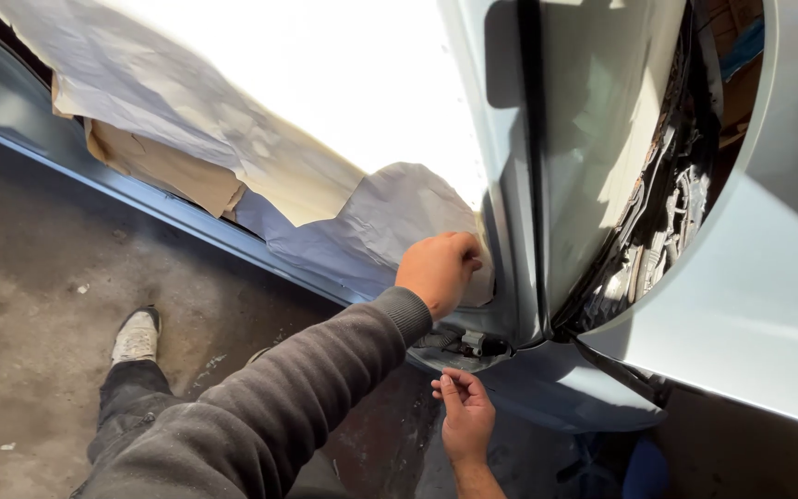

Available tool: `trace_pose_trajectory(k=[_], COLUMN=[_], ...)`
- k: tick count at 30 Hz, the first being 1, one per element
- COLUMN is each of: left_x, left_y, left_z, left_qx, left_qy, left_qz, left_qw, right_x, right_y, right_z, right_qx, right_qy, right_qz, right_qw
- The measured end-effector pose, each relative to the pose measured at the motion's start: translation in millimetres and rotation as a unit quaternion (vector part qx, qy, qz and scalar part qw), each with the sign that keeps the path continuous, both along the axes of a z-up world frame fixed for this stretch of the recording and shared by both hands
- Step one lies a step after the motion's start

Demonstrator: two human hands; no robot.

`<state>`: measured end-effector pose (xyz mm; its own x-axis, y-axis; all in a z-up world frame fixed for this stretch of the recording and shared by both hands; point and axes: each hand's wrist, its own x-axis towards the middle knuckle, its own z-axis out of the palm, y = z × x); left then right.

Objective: The person applies masking tape to the edges of a car door and fender to secure protective paper. They smooth the tape along the seams and contours of the vehicle body, ensuring the paper stays in place during the preparation process.

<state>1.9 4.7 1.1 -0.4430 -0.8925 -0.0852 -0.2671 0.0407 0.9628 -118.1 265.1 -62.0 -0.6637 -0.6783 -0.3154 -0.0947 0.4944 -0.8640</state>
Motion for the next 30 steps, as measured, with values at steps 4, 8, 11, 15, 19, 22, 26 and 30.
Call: trace_pose_trajectory(k=[4,8,11,15,19,22,26,30], left_x=[17.9,74.8,145.4,258.8,350.2,401.6,475.9,543.2], left_y=[10.9,26.0,41.3,59.1,49.2,38.7,18.1,-33.0], left_z=[-13.3,-21.2,-32.7,-40.2,-7.6,2.4,-62.1,-149.8], left_qx=[-0.064,-0.063,0.019,0.118,0.193,0.209,0.212,0.184], left_qy=[-0.056,-0.089,-0.199,-0.288,-0.346,-0.352,-0.333,-0.245], left_qz=[-0.019,-0.110,-0.191,-0.145,0.010,0.059,0.059,0.081], left_qw=[0.996,0.988,0.961,0.939,0.918,0.910,0.917,0.949], right_x=[-16.0,-18.3,-15.7,-15.6,-0.8,16.6,33.5,46.2], right_y=[-0.9,-23.8,-51.2,-88.4,-117.8,-126.4,-128.3,-148.4], right_z=[-6.1,8.1,31.2,26.8,18.2,18.3,9.8,7.1], right_qx=[-0.023,-0.054,-0.006,0.007,-0.023,-0.001,-0.008,0.038], right_qy=[-0.033,-0.055,-0.025,0.059,0.216,0.283,0.350,0.353], right_qz=[-0.010,-0.017,0.021,0.095,0.090,0.047,-0.032,-0.030], right_qw=[0.999,0.997,0.999,0.994,0.972,0.958,0.936,0.934])
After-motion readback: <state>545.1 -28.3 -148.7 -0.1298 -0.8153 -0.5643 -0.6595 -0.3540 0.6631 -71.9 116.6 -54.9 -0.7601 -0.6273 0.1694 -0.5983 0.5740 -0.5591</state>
